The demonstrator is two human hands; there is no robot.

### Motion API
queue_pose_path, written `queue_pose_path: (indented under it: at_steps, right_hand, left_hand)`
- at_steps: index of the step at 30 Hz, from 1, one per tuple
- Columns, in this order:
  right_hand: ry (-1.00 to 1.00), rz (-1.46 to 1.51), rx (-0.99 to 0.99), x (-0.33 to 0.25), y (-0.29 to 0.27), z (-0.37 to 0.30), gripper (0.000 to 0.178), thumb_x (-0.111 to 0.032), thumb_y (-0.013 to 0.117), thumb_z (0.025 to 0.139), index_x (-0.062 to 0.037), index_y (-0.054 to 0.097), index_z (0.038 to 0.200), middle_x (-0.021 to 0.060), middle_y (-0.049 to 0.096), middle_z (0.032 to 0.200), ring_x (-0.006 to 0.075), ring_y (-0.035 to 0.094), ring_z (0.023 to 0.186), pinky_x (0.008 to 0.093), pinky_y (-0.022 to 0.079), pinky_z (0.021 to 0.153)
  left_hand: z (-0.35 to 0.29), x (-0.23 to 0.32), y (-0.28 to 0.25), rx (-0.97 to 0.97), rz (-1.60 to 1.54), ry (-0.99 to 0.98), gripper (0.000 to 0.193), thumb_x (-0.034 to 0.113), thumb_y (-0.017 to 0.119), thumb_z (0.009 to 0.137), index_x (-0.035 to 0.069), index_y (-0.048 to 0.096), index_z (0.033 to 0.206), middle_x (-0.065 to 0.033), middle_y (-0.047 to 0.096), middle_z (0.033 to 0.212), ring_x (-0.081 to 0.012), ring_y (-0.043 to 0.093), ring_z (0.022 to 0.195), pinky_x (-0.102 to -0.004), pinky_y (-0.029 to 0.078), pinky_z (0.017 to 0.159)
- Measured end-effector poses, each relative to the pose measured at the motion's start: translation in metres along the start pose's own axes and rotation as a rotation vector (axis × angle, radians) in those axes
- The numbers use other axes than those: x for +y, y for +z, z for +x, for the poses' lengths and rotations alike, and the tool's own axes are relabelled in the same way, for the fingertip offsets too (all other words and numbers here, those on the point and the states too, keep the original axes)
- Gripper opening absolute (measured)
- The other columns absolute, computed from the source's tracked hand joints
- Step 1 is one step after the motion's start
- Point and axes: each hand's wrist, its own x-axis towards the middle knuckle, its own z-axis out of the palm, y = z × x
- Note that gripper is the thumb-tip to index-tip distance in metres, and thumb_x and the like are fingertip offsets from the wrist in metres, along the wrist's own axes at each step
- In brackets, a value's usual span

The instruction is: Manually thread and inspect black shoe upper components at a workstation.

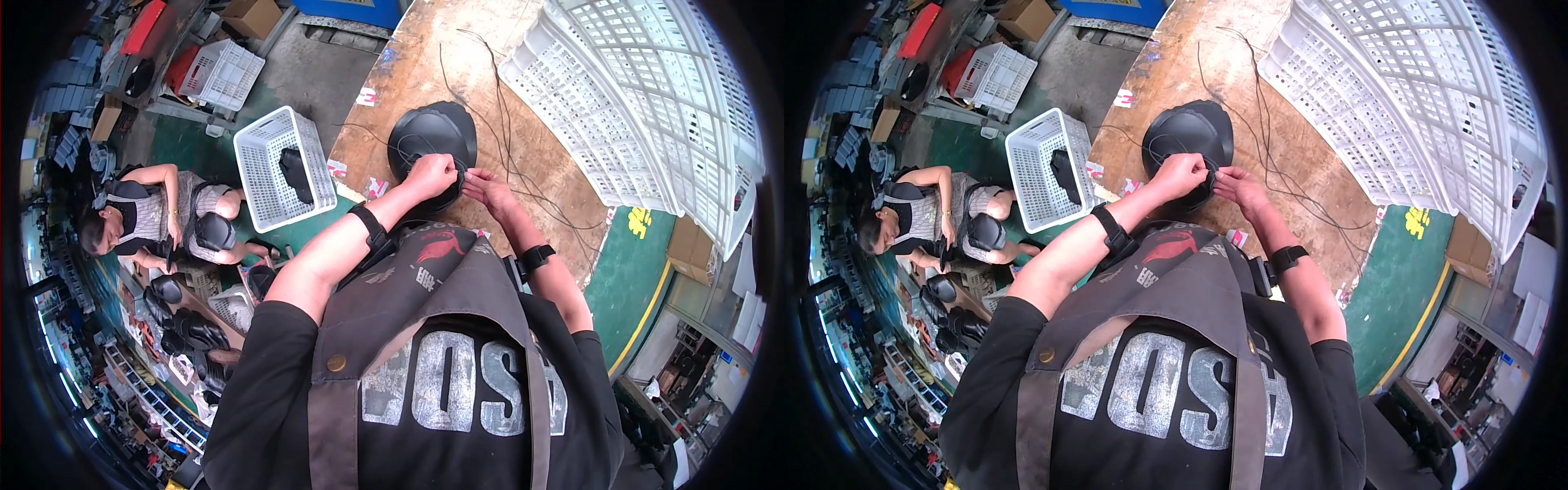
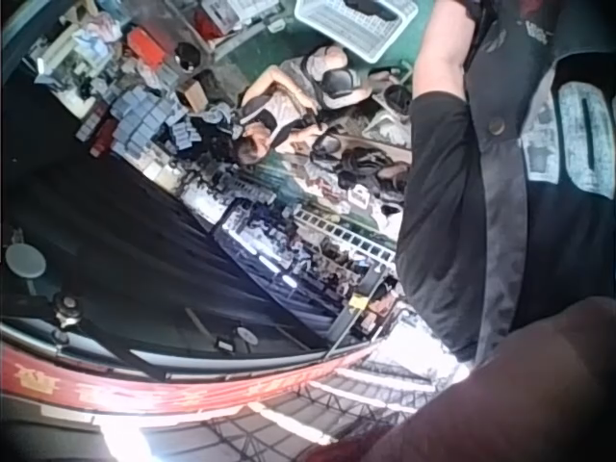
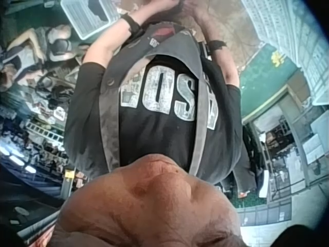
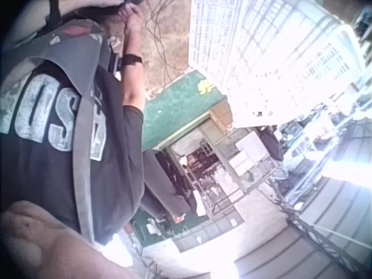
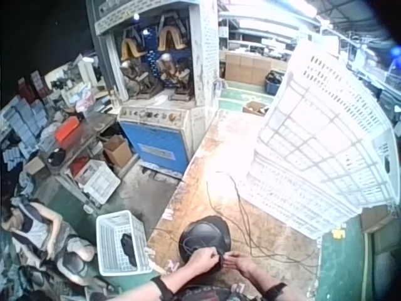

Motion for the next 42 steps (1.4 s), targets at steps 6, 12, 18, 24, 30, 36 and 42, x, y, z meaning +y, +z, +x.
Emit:
queue_pose_path:
  at_steps: [6,12,18,24,30,36,42]
  right_hand:
    - [-0.029,-0.040,0.018,0.002,0.003,-0.001,0.014,-0.013,0.061,0.086,-0.0063,0.059,0.098,0.0031,0.064,0.090,0.0135,0.063,0.080,0.0262,0.052,0.074]
    - [-0.220,-0.457,0.057,-0.003,0.017,-0.005,0.012,-0.012,0.061,0.086,-0.0052,0.060,0.096,0.0010,0.063,0.082,0.0083,0.060,0.073,0.0228,0.051,0.065]
    - [-0.271,-0.399,0.099,-0.008,0.026,-0.008,0.012,-0.012,0.061,0.086,-0.0042,0.061,0.096,0.0011,0.062,0.078,0.0080,0.060,0.069,0.0224,0.051,0.058]
    - [-0.069,-0.150,0.090,-0.001,0.014,0.000,0.018,-0.013,0.059,0.088,-0.0064,0.059,0.105,0.0022,0.064,0.088,0.0103,0.062,0.076,0.0229,0.052,0.068]
    - [-0.122,0.018,0.112,-0.003,-0.001,-0.003,0.025,-0.015,0.052,0.091,-0.0027,0.051,0.113,0.0104,0.060,0.102,0.0203,0.062,0.091,0.0309,0.053,0.076]
    - [-0.273,0.575,0.301,-0.015,-0.075,-0.018,0.028,-0.015,0.039,0.095,0.0058,0.051,0.111,0.0150,0.060,0.110,0.0263,0.059,0.102,0.0337,0.051,0.085]
    - [-0.336,0.723,0.298,0.001,-0.135,-0.033,0.019,-0.013,0.044,0.094,-0.0015,0.055,0.104,0.0099,0.064,0.094,0.0224,0.062,0.089,0.0326,0.053,0.079]
  left_hand:
    - [0.000,-0.001,-0.002,-0.052,0.072,0.038,0.016,0.017,0.060,0.074,0.001,0.061,0.075,-0.0163,0.063,0.074,-0.0316,0.062,0.072,-0.0398,0.048,0.065]
    - [0.002,0.000,0.005,0.002,0.257,0.135,0.012,0.014,0.058,0.071,0.002,0.060,0.073,-0.0171,0.062,0.077,-0.0343,0.061,0.075,-0.0425,0.048,0.067]
    - [-0.001,-0.004,0.005,0.048,0.038,-0.069,0.016,0.018,0.061,0.076,0.002,0.063,0.079,-0.0165,0.064,0.078,-0.0327,0.062,0.076,-0.0409,0.048,0.068]
    - [-0.003,0.000,-0.001,0.013,0.015,-0.015,0.017,0.020,0.062,0.076,0.004,0.063,0.083,-0.0149,0.063,0.082,-0.0302,0.062,0.078,-0.0383,0.048,0.070]
    - [-0.021,0.000,-0.022,0.017,0.178,0.272,0.050,0.007,0.066,0.071,0.017,0.049,0.116,-0.0105,0.047,0.119,-0.0307,0.058,0.094,-0.0384,0.050,0.074]
    - [-0.036,-0.013,-0.036,0.093,0.043,0.281,0.075,-0.007,0.063,0.065,0.022,0.040,0.130,-0.0123,0.033,0.132,-0.0262,0.052,0.103,-0.0367,0.048,0.087]
    - [-0.037,-0.040,-0.051,0.355,0.044,0.051,0.067,0.006,0.067,0.069,0.018,0.042,0.130,-0.0137,0.048,0.111,-0.0285,0.053,0.101,-0.0352,0.046,0.087]
